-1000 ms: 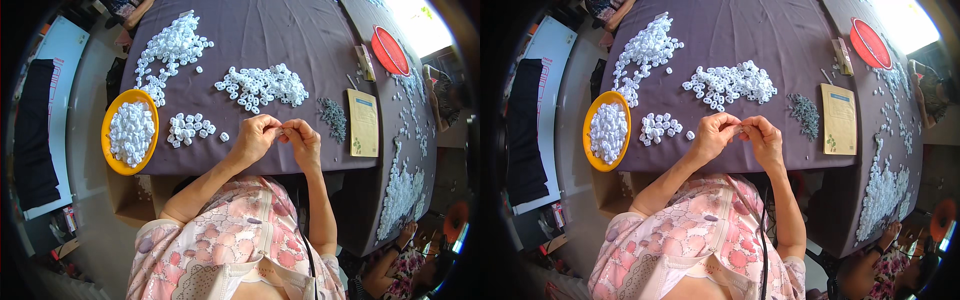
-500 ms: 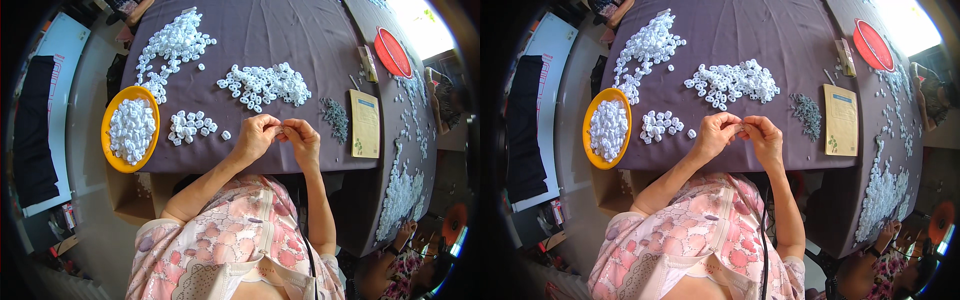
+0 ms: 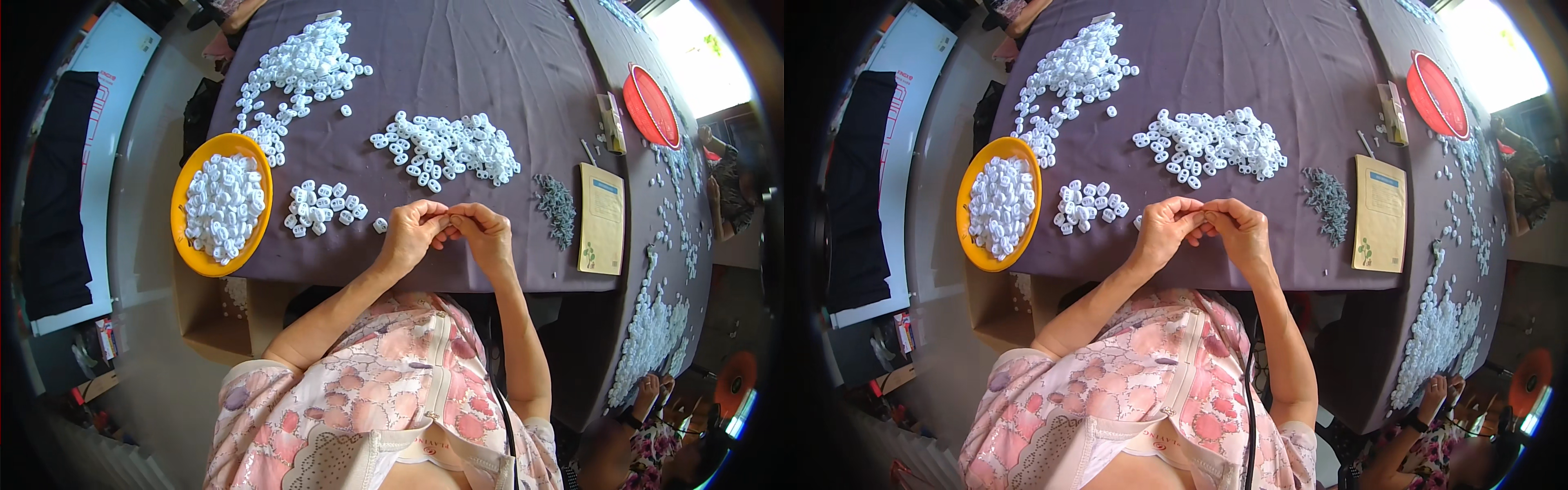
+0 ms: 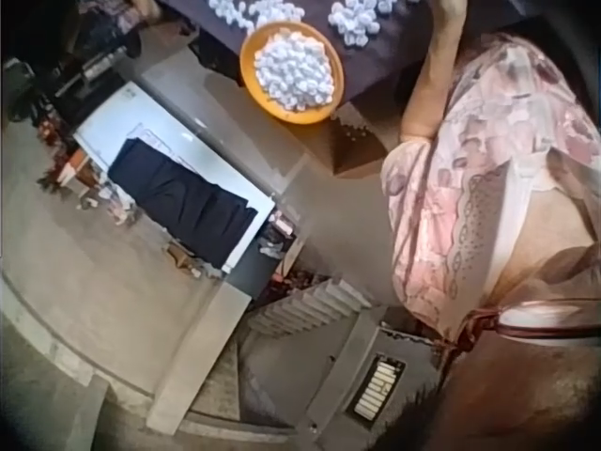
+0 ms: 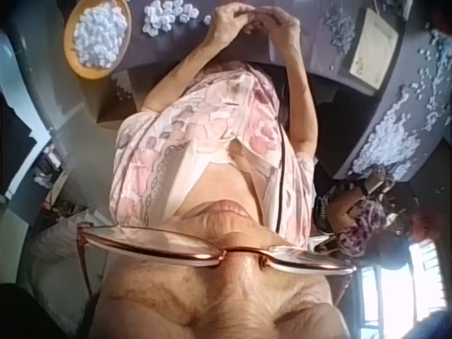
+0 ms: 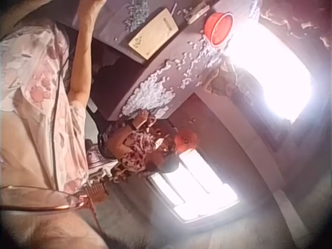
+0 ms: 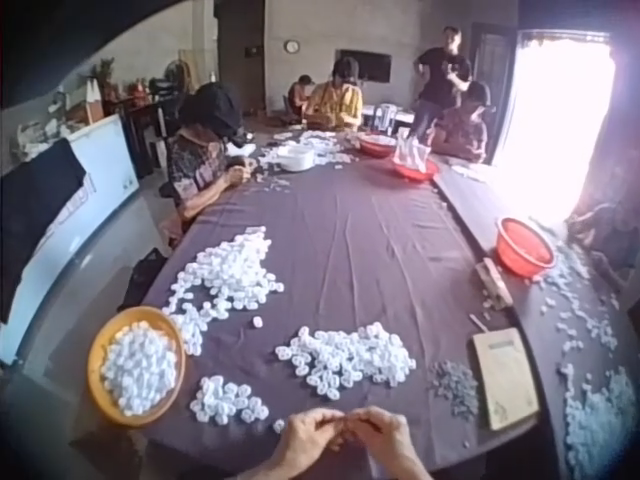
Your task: The person assembles small white plastic parts and rubber rings by hand at a table.
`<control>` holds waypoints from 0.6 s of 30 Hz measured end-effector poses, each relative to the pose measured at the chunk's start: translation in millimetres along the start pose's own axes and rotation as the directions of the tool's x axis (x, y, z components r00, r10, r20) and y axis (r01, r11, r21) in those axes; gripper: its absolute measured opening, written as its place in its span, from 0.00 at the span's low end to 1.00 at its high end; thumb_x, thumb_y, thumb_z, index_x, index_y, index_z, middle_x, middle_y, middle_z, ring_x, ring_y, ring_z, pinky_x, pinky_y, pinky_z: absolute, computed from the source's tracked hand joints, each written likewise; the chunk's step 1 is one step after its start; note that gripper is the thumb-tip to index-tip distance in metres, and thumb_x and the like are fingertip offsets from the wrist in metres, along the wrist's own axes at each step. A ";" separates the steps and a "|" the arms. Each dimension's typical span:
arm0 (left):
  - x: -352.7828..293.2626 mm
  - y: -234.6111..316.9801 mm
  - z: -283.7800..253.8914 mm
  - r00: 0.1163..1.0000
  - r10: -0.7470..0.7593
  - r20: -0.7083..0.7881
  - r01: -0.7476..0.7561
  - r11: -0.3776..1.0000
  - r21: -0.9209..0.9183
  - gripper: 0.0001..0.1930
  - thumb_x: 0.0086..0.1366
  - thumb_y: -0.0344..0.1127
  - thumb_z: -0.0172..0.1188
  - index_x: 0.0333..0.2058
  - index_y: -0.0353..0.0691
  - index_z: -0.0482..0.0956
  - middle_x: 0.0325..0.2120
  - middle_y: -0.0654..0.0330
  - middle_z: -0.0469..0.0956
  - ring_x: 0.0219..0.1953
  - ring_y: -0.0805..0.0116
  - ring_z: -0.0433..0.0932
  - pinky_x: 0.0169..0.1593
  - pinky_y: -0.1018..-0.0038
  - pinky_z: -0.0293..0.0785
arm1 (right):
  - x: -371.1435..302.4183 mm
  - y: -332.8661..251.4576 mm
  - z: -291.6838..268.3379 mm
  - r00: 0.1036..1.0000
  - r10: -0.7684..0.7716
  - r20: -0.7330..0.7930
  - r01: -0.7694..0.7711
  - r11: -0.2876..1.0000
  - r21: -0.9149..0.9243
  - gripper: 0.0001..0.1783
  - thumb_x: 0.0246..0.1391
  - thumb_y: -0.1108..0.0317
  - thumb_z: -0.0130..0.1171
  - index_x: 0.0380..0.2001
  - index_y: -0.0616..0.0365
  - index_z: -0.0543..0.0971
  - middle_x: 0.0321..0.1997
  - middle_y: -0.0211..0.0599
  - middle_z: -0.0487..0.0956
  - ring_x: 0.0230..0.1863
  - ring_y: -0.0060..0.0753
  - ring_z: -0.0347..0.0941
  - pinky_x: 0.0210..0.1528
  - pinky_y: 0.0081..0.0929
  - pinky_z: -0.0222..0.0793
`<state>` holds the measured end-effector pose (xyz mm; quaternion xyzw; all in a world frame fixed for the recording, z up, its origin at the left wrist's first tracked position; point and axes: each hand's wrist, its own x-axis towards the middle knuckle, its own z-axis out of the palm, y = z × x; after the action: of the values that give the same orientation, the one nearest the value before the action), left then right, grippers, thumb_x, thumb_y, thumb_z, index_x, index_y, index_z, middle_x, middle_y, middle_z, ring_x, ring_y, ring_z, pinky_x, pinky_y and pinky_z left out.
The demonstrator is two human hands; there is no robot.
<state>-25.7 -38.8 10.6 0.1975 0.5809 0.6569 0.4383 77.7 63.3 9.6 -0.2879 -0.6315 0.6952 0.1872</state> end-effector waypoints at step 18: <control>-6.8 -4.8 -29.4 0.995 -0.049 -0.092 0.050 0.999 0.004 0.05 0.59 0.29 0.55 0.32 0.33 0.73 0.22 0.61 0.74 0.21 0.75 0.75 0.22 0.80 0.73 | 37.0 1.9 28.7 0.913 -0.406 0.025 0.289 0.604 -0.742 0.05 0.48 0.70 0.57 0.28 0.60 0.74 0.28 0.41 0.75 0.26 0.44 0.73 0.27 0.34 0.68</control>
<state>-43.0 -62.0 0.5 0.1541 0.6070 0.6525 0.4267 31.4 64.0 2.7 -0.2596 -0.8841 0.3105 0.2336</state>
